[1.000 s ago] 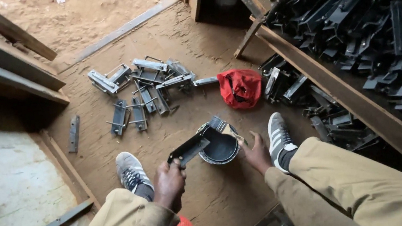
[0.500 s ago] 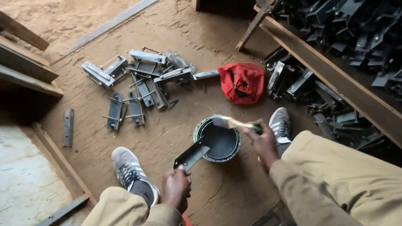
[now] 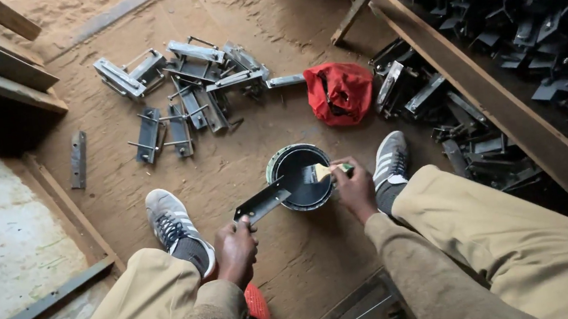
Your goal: Painting individual metal brackets using a paintbrush and a small can of paint while seated on the floor.
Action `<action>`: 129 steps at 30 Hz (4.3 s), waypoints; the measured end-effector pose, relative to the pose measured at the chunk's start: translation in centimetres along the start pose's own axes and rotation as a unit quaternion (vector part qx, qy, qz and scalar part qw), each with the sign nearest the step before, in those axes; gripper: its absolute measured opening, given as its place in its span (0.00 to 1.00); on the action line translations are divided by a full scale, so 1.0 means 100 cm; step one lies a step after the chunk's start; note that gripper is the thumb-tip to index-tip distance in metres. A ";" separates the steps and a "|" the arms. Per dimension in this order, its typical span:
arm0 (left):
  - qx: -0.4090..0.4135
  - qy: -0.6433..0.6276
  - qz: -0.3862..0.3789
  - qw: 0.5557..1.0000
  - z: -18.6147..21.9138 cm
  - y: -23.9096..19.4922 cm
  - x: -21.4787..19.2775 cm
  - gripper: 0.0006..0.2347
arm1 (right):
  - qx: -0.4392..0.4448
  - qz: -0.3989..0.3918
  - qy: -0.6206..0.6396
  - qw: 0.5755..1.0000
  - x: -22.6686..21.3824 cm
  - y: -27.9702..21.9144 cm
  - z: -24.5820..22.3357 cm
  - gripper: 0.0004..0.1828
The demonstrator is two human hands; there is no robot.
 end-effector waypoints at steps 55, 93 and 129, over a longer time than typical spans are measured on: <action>-0.003 0.250 0.070 0.966 0.001 0.010 -0.019 0.20 | 0.114 0.055 0.184 0.975 0.037 -0.012 0.021 0.14; 0.007 0.216 0.098 0.971 -0.027 0.090 -0.013 0.19 | 0.071 -0.042 0.319 0.944 0.067 -0.048 -0.054 0.13; 0.122 0.078 0.148 0.978 0.038 0.062 -0.013 0.18 | -0.044 0.084 0.237 0.967 0.080 -0.064 -0.060 0.08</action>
Point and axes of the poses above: each hand's wrist, its own y-axis towards the middle knuckle, its own x-axis out of the palm, z = x × y, the point moved 7 cm from there along y, towards the middle knuckle, and after that the axes turned 15 degrees about -x, right-handed, at the moved point
